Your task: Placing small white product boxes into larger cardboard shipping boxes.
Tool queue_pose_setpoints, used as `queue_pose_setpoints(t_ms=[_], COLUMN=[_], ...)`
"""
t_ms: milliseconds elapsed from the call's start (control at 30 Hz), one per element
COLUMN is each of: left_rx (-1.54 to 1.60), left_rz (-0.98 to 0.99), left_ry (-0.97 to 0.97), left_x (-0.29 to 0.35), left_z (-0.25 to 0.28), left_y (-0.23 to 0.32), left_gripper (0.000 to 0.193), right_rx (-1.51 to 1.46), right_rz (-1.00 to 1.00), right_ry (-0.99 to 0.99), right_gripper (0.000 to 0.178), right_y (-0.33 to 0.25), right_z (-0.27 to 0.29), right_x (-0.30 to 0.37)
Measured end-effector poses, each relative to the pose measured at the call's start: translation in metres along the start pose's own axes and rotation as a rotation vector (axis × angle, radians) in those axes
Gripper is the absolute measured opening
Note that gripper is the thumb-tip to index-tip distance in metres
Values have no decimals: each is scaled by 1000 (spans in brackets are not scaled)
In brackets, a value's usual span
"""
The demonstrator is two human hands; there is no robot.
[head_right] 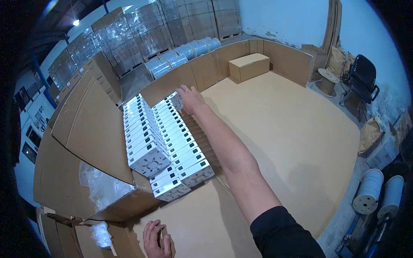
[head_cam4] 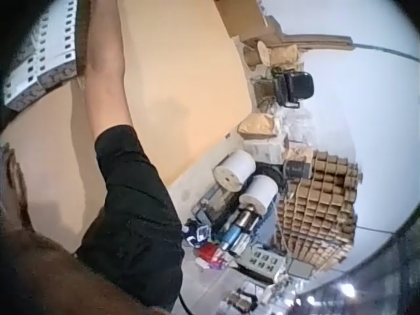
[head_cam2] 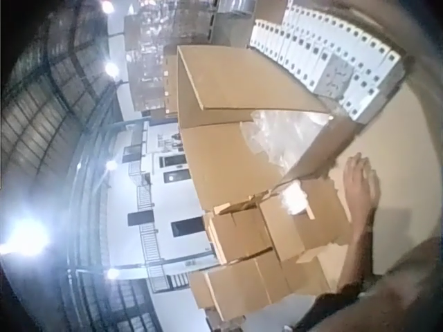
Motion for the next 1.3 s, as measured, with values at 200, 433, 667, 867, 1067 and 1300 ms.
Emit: queue_pose_setpoints(t_ms=[200, 433, 667, 867, 1067, 1300], left_rx=[-13, -21, 11, 29, 97, 144], left_rz=[-6, 1, 42, -17, -36, 14], left_ry=[-1, 6, 23, 67, 83, 80], left_x=[0, 7, 20, 28, 43, 66], left_z=[0, 0, -3, 1, 2, 13], left_y=[2, -2, -15, -14, -12, -6], left_gripper=[26, 28, 33, 33, 30, 31], right_rx=[42, 72, 107, 70, 58, 177], right_rz=[-27, -10, -36, -111, -197, -333], right_ry=[64, 36, 65, 96, 122, 122], right_gripper=[46, 37, 35, 33, 29, 29], right_y=[-3, -1, -7, -18, -52, -101], right_z=[-3, 16, 82, 148, 195, 237], right_x=[-8, 20, 71, 137, 217, 301])
Point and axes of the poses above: each hand's wrist, its own x-axis away from the middle knuckle, its own z-axis out of the back of the hand, y = z × x, the point moved 5 cm from there along -x, towards the middle knuckle, and after that the axes turned 10 degrees about y, right-handed, at the moved point
